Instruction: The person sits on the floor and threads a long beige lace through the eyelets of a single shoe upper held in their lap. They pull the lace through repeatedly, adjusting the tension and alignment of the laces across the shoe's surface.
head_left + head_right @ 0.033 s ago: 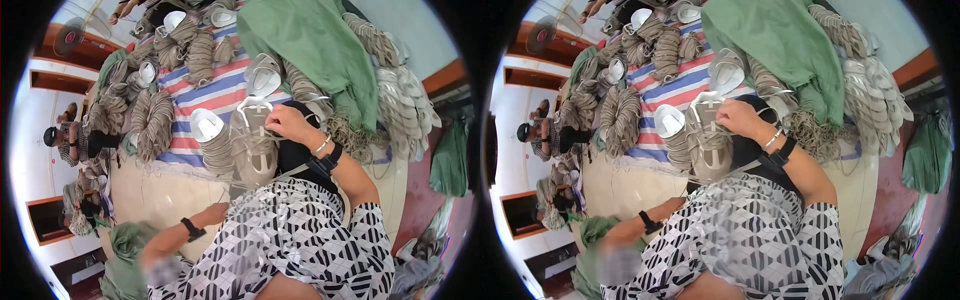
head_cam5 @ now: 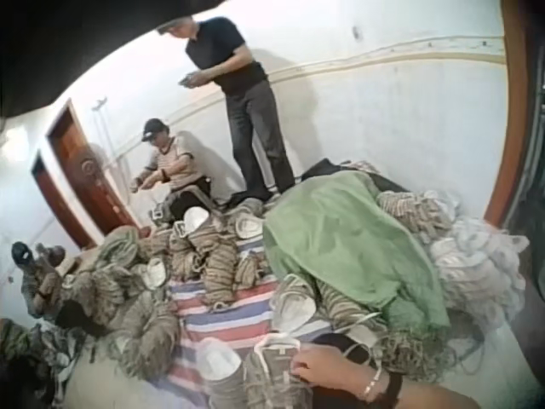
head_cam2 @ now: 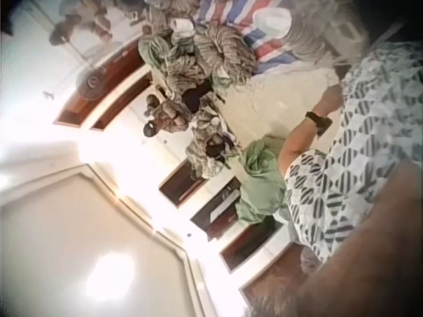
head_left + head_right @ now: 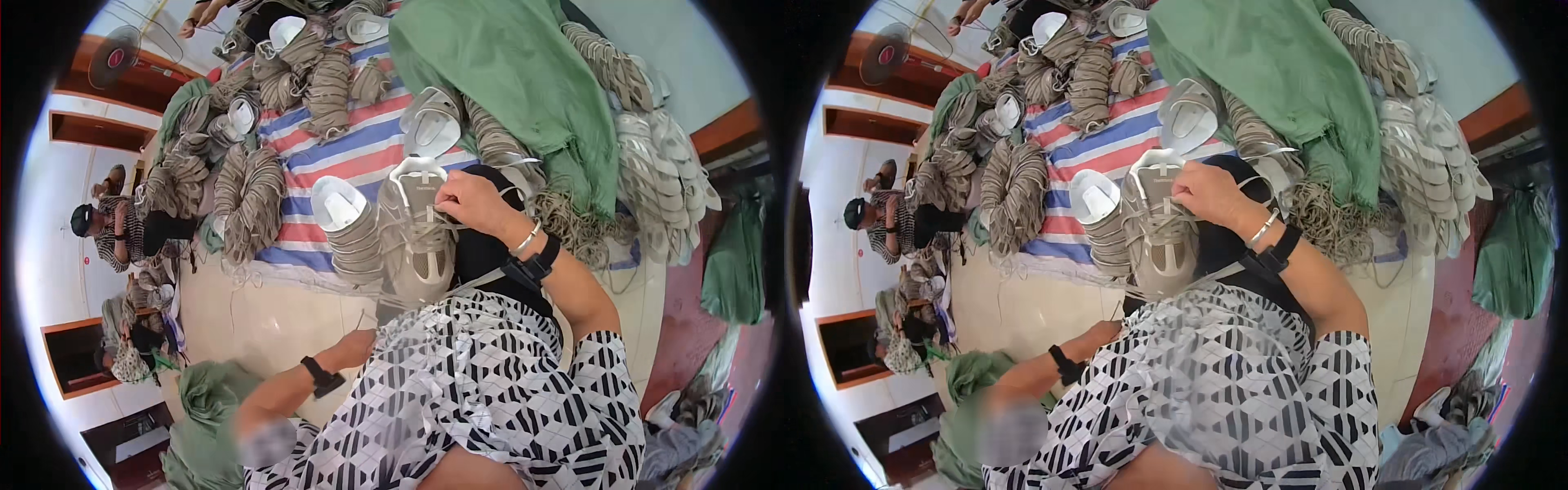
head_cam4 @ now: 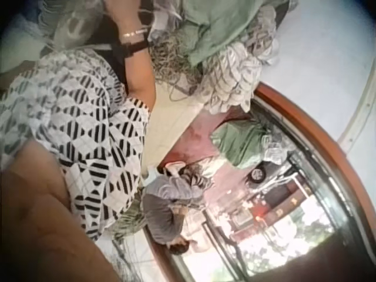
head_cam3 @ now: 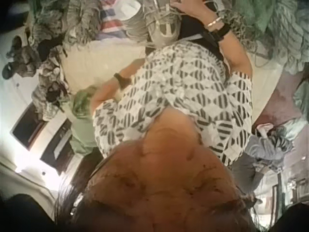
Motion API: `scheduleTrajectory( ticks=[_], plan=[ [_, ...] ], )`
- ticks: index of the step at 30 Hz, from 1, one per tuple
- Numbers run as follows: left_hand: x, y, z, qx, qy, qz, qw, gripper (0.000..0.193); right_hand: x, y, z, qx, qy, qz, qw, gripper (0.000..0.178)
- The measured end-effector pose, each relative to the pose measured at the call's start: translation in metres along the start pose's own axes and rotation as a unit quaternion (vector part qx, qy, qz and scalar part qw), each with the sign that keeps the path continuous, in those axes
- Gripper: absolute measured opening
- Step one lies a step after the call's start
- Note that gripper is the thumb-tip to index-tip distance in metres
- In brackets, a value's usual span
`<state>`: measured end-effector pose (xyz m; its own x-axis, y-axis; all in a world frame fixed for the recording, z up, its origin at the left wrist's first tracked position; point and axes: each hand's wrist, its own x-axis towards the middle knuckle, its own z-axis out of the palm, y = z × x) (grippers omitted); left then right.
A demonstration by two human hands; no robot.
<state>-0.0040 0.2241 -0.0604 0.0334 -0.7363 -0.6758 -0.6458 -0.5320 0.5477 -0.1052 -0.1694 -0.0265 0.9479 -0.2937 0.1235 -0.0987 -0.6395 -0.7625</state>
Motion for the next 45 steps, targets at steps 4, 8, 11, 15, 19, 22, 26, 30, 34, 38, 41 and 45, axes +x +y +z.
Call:
scheduleTrajectory(
  ticks=[4, 8, 11, 15, 19, 22, 26, 30, 34, 38, 41, 45],
  plan=[
    [0.014, -0.026, 0.016, -0.084, -0.095, -0.096, 0.987, 0.034, 0.000, -0.005, 0.001, -0.097, -0.010, -0.026, 0.995, 0.011],
    [0.006, -0.022, 0.018, -0.352, -0.176, -0.234, 0.889, 0.054, 0.001, -0.008, 0.002, -0.167, -0.026, -0.066, 0.983, 0.008],
    [-0.006, -0.018, 0.019, -0.477, -0.174, -0.101, 0.855, 0.075, 0.004, -0.016, 0.004, -0.216, -0.046, -0.061, 0.973, 0.006],
    [-0.009, -0.013, 0.026, -0.359, -0.032, -0.159, 0.919, 0.076, 0.008, -0.027, 0.008, -0.207, -0.065, -0.072, 0.974, 0.009],
    [-0.010, 0.002, -0.006, -0.334, -0.004, -0.161, 0.929, 0.062, 0.013, -0.026, 0.006, -0.213, -0.099, -0.006, 0.972, 0.010],
    [-0.006, 0.031, -0.065, 0.079, 0.020, -0.087, 0.993, 0.051, 0.017, -0.027, 0.003, -0.214, -0.122, 0.001, 0.969, 0.010],
    [0.027, 0.092, -0.142, 0.184, 0.325, 0.145, 0.916, 0.026, 0.019, -0.033, 0.011, -0.216, -0.084, -0.008, 0.973, 0.009],
    [0.084, 0.152, -0.183, 0.236, 0.393, 0.314, 0.831, 0.028, 0.014, -0.029, 0.021, -0.173, -0.037, -0.084, 0.981, 0.010],
    [0.124, 0.171, -0.191, 0.309, 0.315, 0.215, 0.871, 0.019, 0.017, -0.024, 0.020, -0.173, -0.098, 0.033, 0.980, 0.014],
    [0.129, 0.156, -0.190, 0.340, 0.306, 0.256, 0.852, 0.016, 0.027, -0.029, 0.020, -0.182, -0.088, 0.010, 0.979, 0.014],
    [0.127, 0.145, -0.190, 0.307, 0.293, 0.235, 0.874, 0.018, 0.026, -0.030, 0.021, -0.172, -0.066, -0.048, 0.982, 0.014],
    [0.151, 0.130, -0.191, 0.284, 0.285, 0.311, 0.861, 0.022, 0.006, -0.012, 0.025, -0.136, 0.023, 0.000, 0.991, 0.012]
  ],
)
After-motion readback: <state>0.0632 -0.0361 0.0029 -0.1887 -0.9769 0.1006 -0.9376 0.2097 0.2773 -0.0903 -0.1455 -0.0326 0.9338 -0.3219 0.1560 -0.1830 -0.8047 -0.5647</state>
